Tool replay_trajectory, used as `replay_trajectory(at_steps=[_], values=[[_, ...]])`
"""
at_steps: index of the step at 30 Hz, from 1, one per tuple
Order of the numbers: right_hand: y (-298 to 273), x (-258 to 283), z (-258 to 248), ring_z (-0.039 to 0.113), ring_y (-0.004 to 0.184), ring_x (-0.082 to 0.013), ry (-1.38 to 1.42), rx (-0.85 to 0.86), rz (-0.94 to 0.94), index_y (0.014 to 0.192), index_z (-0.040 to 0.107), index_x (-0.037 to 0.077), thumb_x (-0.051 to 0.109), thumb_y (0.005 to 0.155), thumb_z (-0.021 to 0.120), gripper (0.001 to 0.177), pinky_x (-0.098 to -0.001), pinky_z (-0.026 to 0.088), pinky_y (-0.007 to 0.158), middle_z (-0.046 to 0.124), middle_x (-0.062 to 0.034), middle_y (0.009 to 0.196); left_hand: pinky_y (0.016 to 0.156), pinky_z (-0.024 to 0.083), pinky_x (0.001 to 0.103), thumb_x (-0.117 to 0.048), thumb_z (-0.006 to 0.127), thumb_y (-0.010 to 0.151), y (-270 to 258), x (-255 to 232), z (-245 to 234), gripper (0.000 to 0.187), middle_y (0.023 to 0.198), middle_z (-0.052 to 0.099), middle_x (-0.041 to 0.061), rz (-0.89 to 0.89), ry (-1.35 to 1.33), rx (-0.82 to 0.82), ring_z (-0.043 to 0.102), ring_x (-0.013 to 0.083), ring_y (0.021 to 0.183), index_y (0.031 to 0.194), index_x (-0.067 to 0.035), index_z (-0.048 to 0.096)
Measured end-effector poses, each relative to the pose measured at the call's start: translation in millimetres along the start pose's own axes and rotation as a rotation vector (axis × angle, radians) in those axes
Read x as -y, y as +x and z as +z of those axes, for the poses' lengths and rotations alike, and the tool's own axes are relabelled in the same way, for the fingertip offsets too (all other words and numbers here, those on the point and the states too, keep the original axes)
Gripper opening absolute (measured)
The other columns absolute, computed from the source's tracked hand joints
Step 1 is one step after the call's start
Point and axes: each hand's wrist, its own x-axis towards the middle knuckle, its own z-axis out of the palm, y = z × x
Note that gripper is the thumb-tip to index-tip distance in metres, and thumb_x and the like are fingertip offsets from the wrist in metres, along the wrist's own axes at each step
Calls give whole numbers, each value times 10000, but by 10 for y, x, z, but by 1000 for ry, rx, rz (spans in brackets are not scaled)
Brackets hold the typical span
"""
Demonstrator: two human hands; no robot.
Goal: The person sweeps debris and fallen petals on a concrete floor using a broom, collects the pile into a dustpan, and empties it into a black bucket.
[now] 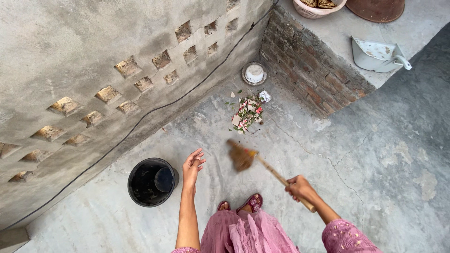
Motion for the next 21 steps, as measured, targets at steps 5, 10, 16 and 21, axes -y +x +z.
replay_trajectory(at_steps=[5, 10, 16, 21], values=[[-179, 194, -669, 535, 434, -147, 69, -96, -55, 1221, 725, -68, 28, 867, 725, 367, -324, 438, 372, 619, -78, 641, 893, 505, 319, -151, 500, 1015, 51, -127, 200, 387, 1307, 701, 27, 0, 29, -2, 692, 132, 1056, 1375, -165, 642], [-644, -30, -1232, 523, 407, -167, 228, -112, -59, 1340, 691, 35, 19, 844, 722, 497, -347, 413, 351, 626, -95, 647, 883, 508, 314, -133, 501, 1004, 259, -245, 634, 386, 1287, 710, 34, 25, 41, 62, 692, 136, 1038, 1354, -148, 664], [-943, -486, -1191, 504, 382, -187, 335, -127, -85, 1398, 637, 60, 34, 836, 760, 575, -365, 415, 330, 643, -114, 649, 866, 494, 292, -139, 511, 1009, 479, -413, 1082, 378, 1276, 702, 25, 99, 43, 119, 680, 125, 1019, 1355, -157, 661], [-971, -276, -1252, 505, 397, -184, 281, -157, -84, 1435, 567, 12, 5, 840, 737, 618, -361, 406, 337, 635, -126, 647, 864, 501, 295, -142, 502, 1009, 536, -534, 1305, 379, 1289, 710, 19, 137, 87, 124, 687, 124, 1021, 1352, -171, 662]])
